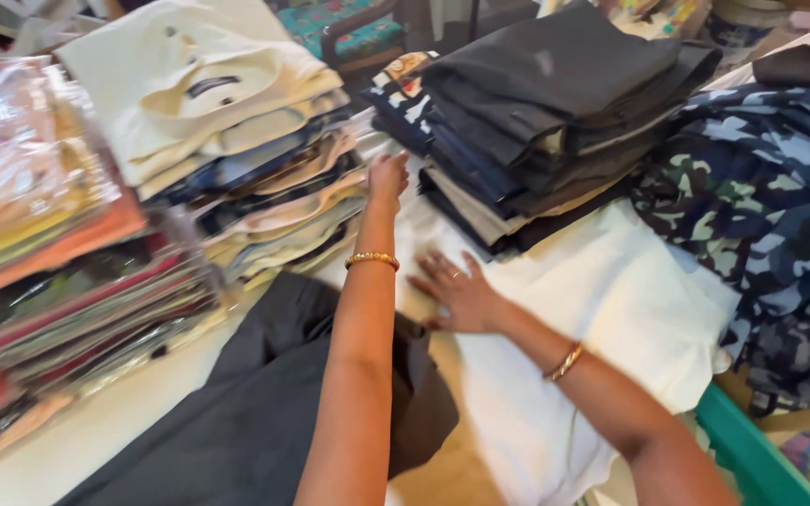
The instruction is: The person folds a cream-colored shirt on a white table, smoothing the fabric and aligning the edges before stacking it. They then pick up a pair of dark gray trousers, unfold them, and begin folding them on the same surface.
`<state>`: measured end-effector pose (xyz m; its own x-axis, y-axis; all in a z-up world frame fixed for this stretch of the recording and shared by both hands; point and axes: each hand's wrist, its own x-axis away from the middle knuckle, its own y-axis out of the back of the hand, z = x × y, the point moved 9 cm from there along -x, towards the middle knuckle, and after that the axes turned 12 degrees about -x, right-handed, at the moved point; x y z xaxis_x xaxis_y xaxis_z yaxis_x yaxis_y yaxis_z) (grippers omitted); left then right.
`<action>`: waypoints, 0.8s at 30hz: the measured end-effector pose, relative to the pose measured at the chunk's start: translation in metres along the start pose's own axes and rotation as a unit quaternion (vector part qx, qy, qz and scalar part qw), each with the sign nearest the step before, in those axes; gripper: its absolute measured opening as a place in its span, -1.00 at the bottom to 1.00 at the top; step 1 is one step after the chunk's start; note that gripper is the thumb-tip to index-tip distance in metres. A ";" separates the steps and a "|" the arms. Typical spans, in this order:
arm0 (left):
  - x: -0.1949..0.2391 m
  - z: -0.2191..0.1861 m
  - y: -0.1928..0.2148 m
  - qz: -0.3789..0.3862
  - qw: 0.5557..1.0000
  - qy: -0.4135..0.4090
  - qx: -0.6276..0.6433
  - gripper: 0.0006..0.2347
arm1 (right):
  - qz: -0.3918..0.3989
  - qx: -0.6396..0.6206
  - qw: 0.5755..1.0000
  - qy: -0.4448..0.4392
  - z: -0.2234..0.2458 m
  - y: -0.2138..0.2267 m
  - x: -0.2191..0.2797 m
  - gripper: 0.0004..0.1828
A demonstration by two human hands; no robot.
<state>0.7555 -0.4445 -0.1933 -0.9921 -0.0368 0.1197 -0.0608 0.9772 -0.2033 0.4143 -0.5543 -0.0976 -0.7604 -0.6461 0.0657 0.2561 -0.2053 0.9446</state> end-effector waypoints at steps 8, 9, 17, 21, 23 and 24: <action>-0.088 0.043 -0.010 -0.074 0.984 0.132 0.091 -0.50 | 0.033 -0.047 0.998 0.009 0.006 0.010 0.001 -0.08; -0.097 0.050 -0.010 -0.064 0.980 0.127 0.141 -0.44 | 0.024 -0.046 0.998 0.033 0.011 0.006 0.001 -0.16; -0.072 0.002 -0.033 -0.034 0.990 0.140 -0.007 -0.34 | 0.083 -0.065 0.994 0.032 0.025 -0.003 0.002 -0.33; -0.160 0.031 -0.038 -0.031 0.996 -0.027 -0.083 -0.37 | 0.125 -0.021 0.991 0.035 0.024 -0.019 -0.001 -0.33; -0.183 0.041 -0.033 -0.095 0.974 -0.015 -0.205 -0.41 | 0.145 -0.046 0.988 0.028 0.027 -0.015 0.000 -0.32; -0.192 0.042 -0.025 -0.155 0.932 -0.006 -0.327 -0.44 | 0.160 -0.070 0.984 0.021 0.029 -0.013 0.001 -0.31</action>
<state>0.9431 -0.4708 -0.2517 -0.9392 -0.3376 0.0629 -0.2691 0.8374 0.4758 0.3930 -0.5310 -0.1001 -0.6029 -0.7238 0.3357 0.5600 -0.0841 0.8242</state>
